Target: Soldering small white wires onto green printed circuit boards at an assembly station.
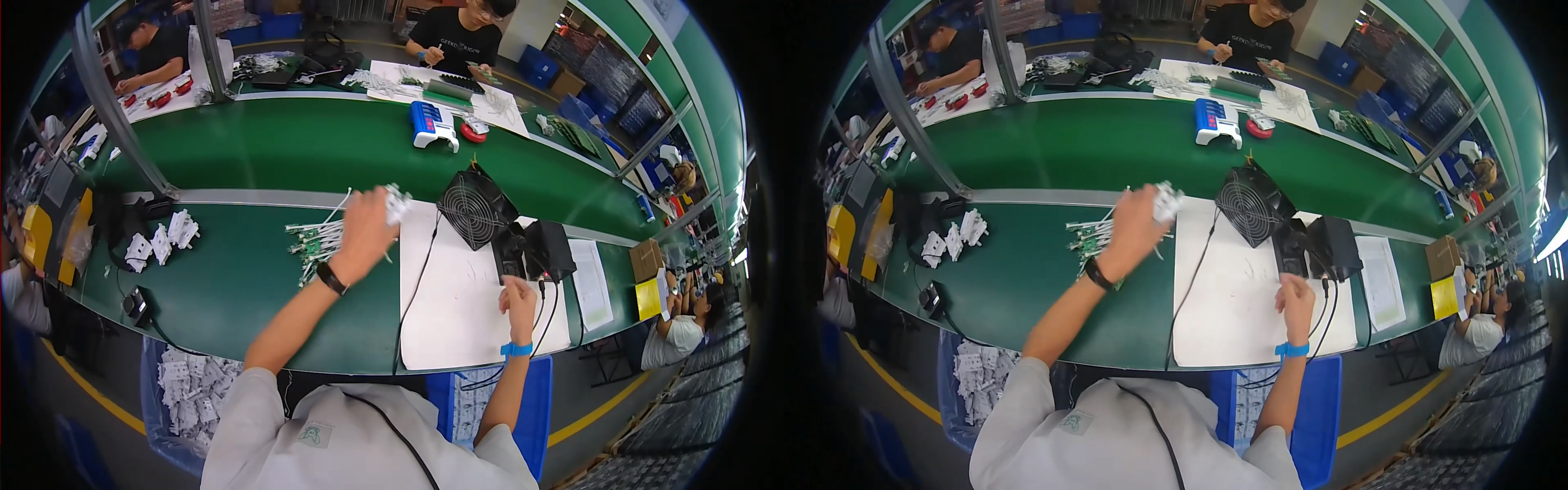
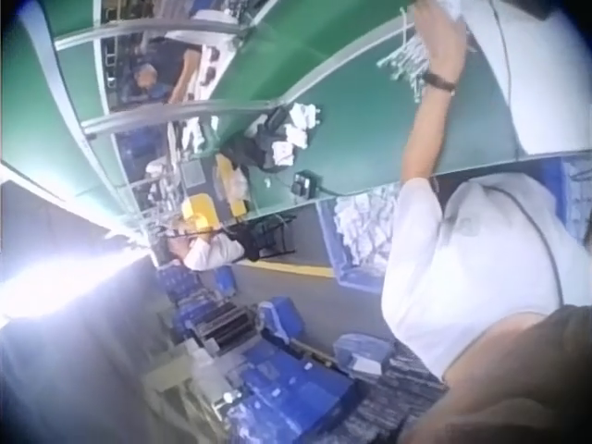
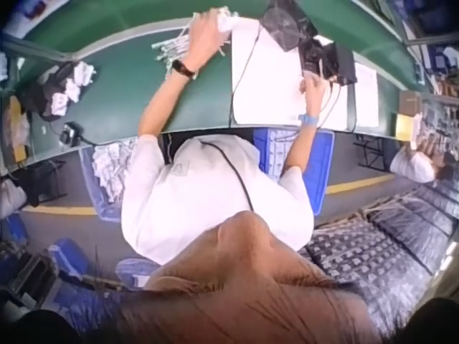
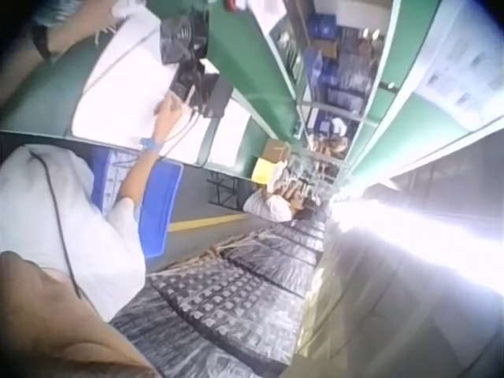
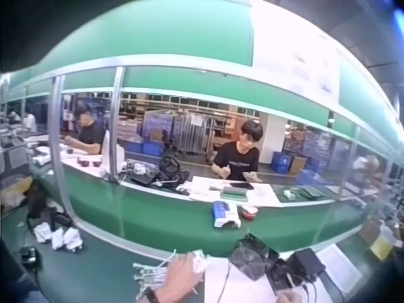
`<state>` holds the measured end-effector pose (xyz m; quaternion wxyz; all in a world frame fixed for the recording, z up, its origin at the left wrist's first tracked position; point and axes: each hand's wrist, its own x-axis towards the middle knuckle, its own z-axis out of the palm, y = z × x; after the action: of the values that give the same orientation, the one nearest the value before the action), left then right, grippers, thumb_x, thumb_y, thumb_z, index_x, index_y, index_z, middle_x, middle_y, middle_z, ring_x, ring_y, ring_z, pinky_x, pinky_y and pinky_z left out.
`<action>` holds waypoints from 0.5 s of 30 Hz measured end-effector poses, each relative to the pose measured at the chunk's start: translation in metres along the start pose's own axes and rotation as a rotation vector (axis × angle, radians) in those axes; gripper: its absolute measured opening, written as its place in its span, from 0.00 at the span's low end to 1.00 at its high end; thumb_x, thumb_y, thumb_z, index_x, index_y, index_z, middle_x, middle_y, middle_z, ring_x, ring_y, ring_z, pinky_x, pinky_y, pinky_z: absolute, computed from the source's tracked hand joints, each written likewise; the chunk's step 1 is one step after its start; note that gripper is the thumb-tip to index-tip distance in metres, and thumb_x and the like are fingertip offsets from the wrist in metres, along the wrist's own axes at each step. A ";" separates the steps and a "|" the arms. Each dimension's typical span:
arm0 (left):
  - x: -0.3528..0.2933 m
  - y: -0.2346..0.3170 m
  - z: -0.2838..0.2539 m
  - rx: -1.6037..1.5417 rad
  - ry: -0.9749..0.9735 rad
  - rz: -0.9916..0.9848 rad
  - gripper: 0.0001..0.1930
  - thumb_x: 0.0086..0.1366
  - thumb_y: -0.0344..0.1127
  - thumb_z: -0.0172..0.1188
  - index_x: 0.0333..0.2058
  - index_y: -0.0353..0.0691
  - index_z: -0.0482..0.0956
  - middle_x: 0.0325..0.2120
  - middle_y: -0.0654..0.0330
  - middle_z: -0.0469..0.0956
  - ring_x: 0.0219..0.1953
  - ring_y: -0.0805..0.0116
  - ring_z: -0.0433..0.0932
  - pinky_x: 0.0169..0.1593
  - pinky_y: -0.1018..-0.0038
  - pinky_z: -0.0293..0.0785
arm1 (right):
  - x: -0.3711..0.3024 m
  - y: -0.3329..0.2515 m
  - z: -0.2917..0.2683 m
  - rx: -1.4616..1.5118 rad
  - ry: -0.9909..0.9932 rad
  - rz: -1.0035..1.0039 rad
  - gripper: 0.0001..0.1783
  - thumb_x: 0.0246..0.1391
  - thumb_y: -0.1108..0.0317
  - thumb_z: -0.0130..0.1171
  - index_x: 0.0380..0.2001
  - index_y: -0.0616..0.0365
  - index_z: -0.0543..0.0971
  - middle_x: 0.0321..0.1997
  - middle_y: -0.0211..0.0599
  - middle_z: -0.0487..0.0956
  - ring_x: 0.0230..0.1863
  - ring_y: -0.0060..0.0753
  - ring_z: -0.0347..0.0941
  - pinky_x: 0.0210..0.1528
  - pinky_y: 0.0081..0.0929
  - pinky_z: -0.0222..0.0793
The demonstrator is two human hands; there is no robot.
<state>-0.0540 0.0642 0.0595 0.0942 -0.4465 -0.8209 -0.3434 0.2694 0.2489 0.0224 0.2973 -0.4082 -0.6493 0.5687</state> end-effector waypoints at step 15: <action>-0.029 -0.223 -0.138 0.621 0.098 -0.521 0.45 0.55 0.61 0.71 0.62 0.33 0.72 0.66 0.33 0.62 0.71 0.32 0.55 0.70 0.29 0.43 | -0.015 -0.072 0.288 -0.284 -0.665 -0.656 0.08 0.56 0.68 0.64 0.36 0.61 0.84 0.31 0.42 0.81 0.32 0.44 0.78 0.37 0.37 0.74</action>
<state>-0.2353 -0.1260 0.0420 0.1734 -0.1569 -0.9658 -0.1122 0.0187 0.0915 0.0432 0.1783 -0.0149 -0.8747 0.4504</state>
